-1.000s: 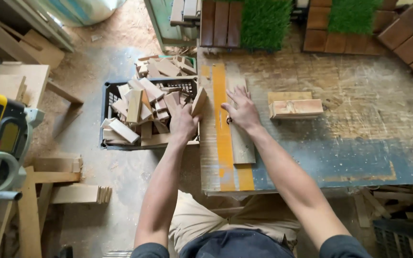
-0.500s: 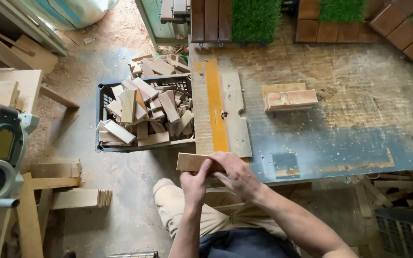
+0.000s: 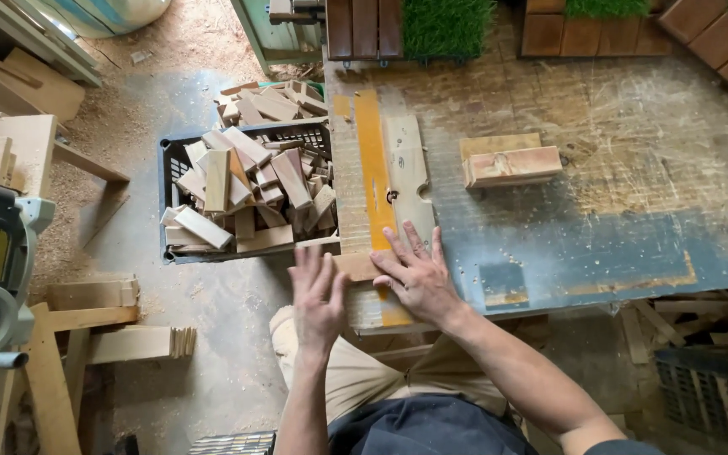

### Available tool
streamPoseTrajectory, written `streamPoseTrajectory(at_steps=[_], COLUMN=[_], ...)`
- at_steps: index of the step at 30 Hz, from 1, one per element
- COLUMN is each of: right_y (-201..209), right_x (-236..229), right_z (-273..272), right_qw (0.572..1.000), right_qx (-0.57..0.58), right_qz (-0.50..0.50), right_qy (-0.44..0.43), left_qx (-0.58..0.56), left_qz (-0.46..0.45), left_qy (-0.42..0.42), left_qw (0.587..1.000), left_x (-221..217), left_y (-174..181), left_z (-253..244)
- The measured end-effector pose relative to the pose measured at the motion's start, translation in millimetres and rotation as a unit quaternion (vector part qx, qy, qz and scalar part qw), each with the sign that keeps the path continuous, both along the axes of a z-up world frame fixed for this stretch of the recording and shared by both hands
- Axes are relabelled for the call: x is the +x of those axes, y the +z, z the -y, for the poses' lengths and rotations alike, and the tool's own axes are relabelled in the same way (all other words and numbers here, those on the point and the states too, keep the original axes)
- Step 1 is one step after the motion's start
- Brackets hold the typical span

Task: The person is sorting and stacking small wooden blocks from a plastic crate onto a workbench, inspecting each piece individually.

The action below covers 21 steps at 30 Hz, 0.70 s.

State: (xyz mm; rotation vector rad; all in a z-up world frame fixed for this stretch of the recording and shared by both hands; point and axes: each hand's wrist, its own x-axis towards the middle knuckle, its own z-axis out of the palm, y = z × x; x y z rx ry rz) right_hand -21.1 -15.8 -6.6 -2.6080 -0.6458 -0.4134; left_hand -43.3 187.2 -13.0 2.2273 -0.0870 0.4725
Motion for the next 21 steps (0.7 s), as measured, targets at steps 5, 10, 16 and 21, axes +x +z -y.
streamPoseTrajectory(at_steps=[5, 10, 16, 21], right_y=[-2, -12, -14, -13], right_x=[13, 41, 76, 101], right_z=[1, 4, 7, 10], right_qw=[0.998, 0.996, 0.991, 0.987], right_qx=[-0.013, -0.020, -0.028, -0.017], right_qz=[-0.058, -0.085, -0.124, -0.158], right_qy=[-0.018, -0.024, -0.033, -0.040], left_qx=[0.085, 0.099, 0.116, 0.109], left_qz=[0.047, 0.056, 0.055, 0.055], left_qy=[-0.023, -0.029, -0.016, -0.013], left_qw=[0.995, 0.993, 0.992, 0.992], left_x=[17, 46, 80, 104], left_y=[-42, -58, -62, -66], left_z=[3, 4, 8, 8])
